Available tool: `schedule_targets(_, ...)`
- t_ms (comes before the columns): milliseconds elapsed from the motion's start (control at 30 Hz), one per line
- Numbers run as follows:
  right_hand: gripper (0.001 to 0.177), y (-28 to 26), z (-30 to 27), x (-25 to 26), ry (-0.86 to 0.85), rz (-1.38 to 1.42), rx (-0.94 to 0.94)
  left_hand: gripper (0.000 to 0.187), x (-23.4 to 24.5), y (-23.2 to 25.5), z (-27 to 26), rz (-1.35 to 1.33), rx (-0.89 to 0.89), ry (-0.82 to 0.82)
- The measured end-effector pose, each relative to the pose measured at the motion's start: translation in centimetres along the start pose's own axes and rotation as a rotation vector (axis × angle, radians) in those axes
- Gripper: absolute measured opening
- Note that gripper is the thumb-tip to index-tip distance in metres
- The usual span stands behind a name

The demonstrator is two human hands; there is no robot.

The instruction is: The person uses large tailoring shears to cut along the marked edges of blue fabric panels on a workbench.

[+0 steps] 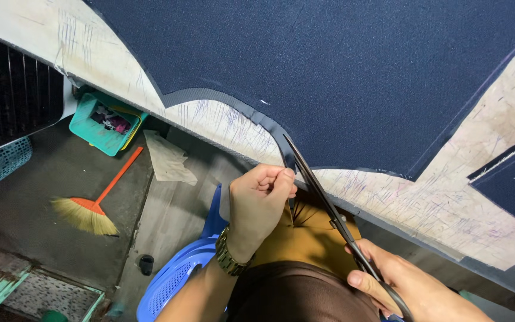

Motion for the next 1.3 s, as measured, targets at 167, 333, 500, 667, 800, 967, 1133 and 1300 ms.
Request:
schedule_targets(167, 0.027, 1.4, 0.2, 0.2, -0.034, -0.031, -0.09, 0.014, -0.1, 0.0, -0.1, 0.006, 0.037, 0.004)
schedule_targets(333, 0.026, 2.6, 0.2, 1.0, -0.078, -0.016, -0.09, 0.014, 0.0, 0.1, 0.0, 0.02, 0.02, 0.002)
schedule_targets(500, 0.04, 1.8, 0.4, 2.8, 0.035, -0.367, 0.165, 0.014, 0.0, 0.3, 0.0, 0.014, 0.064, -0.005)
schedule_targets(667, 0.042, 4.1, 1.1, 3.1, -0.105, -0.025, -0.053, 0.013, -0.3, -0.8, -0.1, -0.021, 0.031, -0.032)
schedule_targets(800, 0.069, 3.3, -0.3, 3.7, 0.046, -0.182, -0.193, 0.015, 0.1, 0.5, -0.2, -0.029, -0.068, -0.004)
schedule_targets(967, 0.075, 3.9, -1.3, 4.3, 0.095, 0.019, -0.348, 0.014, -0.3, 0.0, -0.2, 0.0, -0.074, 0.022)
schedule_targets(1133, 0.066, 0.3, -0.6, 6.1, -0.078, -0.043, -0.254, 0.013, 0.2, 0.9, -0.1, 0.052, -0.106, 0.022)
schedule_targets(1300, 0.074, 0.9, -0.1, 6.6, -0.093, -0.004, -0.049, 0.016, 1.1, 2.9, 1.2, 0.028, -0.285, 0.062)
Point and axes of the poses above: each hand's wrist, its own z-axis towards the middle knuckle, its own x-axis out of the back of the hand, y = z × x, the point moved 1 cm from there along z, towards the middle knuckle
